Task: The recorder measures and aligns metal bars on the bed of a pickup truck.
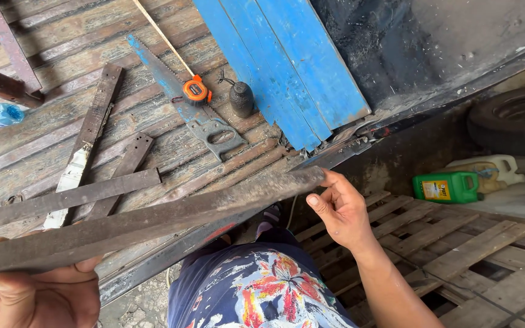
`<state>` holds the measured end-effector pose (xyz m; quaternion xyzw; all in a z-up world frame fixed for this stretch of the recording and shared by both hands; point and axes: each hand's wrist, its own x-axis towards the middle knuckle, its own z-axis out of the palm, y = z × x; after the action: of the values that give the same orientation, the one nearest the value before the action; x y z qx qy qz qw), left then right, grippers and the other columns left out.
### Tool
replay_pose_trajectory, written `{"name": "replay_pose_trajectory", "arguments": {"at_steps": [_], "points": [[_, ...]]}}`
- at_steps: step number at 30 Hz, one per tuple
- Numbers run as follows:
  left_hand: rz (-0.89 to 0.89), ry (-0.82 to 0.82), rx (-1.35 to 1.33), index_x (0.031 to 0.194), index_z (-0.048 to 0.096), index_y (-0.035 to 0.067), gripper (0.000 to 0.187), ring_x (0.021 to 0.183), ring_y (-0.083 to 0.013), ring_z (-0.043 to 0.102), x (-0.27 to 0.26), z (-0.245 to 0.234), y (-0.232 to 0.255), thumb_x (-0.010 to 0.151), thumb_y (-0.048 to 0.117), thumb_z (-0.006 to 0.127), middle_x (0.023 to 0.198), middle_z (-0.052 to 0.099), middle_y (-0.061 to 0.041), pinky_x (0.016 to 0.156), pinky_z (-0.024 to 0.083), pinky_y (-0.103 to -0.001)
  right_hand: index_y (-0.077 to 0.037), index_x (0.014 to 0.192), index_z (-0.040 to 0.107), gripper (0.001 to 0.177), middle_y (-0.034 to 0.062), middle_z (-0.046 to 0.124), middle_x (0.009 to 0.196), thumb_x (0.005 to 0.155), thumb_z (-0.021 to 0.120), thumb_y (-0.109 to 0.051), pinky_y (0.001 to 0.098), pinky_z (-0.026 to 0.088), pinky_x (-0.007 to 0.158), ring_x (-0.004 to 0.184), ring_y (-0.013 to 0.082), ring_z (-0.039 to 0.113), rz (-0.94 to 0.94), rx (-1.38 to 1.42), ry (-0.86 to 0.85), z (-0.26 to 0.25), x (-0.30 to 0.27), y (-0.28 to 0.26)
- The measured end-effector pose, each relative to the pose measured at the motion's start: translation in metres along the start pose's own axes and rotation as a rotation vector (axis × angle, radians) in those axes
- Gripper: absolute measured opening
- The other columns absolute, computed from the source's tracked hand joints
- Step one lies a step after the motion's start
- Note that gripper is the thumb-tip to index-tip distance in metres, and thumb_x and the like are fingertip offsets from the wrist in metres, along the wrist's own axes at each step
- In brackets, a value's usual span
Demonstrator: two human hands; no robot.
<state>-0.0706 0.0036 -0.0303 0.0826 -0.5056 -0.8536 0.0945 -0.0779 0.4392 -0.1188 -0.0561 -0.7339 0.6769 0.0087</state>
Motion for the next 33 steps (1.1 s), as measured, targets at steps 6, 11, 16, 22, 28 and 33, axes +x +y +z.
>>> {"name": "replay_pose_trajectory", "arguments": {"at_steps": [6,11,16,22,28,33], "points": [[0.012,-0.014,-0.131,0.137,0.053,0.014,0.023,0.123,-0.0366,0.064,-0.004,-0.017,-0.002,0.12,0.03,0.053,0.132,0.066,-0.017,0.105,0.054,-0.06,0.001,0.136,0.059,0.041,0.0021,0.065,0.104,0.098,0.07,-0.01,0.0205,0.047,0.066,0.076,0.0046,0.054,-0.013,0.063,-0.015,0.004,0.002,-0.001],[0.05,-0.034,-0.241,0.137,0.056,0.014,0.03,0.122,-0.0386,0.067,-0.004,-0.068,-0.003,0.114,0.031,0.062,0.131,0.067,-0.02,0.1,0.056,-0.057,0.001,0.133,0.061,0.035,-0.0012,0.062,0.093,0.1,0.07,-0.007,0.0208,0.046,0.066,0.075,0.0049,0.053,-0.028,0.105,-0.091,0.013,0.017,-0.005],[0.12,0.085,-0.263,0.132,0.055,0.015,0.02,0.13,-0.0328,0.065,-0.032,-0.08,0.023,0.12,0.03,0.058,0.129,0.063,-0.015,0.107,0.056,-0.05,-0.003,0.137,0.061,0.052,0.0029,0.064,0.099,0.089,0.08,-0.012,0.0223,0.048,0.066,0.076,0.006,0.056,-0.04,-0.169,-0.315,0.02,0.069,-0.025],[0.205,0.254,-0.181,0.132,0.054,0.015,0.019,0.135,-0.0309,0.058,-0.056,-0.069,0.04,0.122,0.03,0.058,0.129,0.061,-0.011,0.115,0.053,-0.047,-0.009,0.146,0.053,0.08,0.0083,0.07,0.125,0.077,0.085,-0.031,0.0329,0.056,0.071,0.08,0.0144,0.063,0.146,-0.681,-0.405,0.023,0.195,-0.011],[0.269,0.316,-0.209,0.134,0.052,0.013,0.021,0.135,-0.0304,0.059,-0.058,-0.086,0.062,0.122,0.03,0.055,0.13,0.061,-0.012,0.114,0.054,-0.046,-0.011,0.156,0.04,0.103,0.0175,0.063,0.135,0.071,0.089,-0.041,0.0421,0.056,0.09,0.113,0.0283,0.066,0.308,-0.79,-0.414,0.041,0.257,0.078],[0.322,0.38,-0.215,0.135,0.051,0.011,0.023,0.135,-0.03,0.06,-0.066,-0.12,0.076,0.122,0.03,0.053,0.131,0.061,-0.013,0.113,0.054,-0.045,-0.008,0.155,0.038,0.11,0.0215,0.061,0.137,0.066,0.094,-0.043,0.0458,0.051,0.1,0.123,0.0345,0.062,0.174,-0.878,-0.372,0.06,0.289,0.144]]}}
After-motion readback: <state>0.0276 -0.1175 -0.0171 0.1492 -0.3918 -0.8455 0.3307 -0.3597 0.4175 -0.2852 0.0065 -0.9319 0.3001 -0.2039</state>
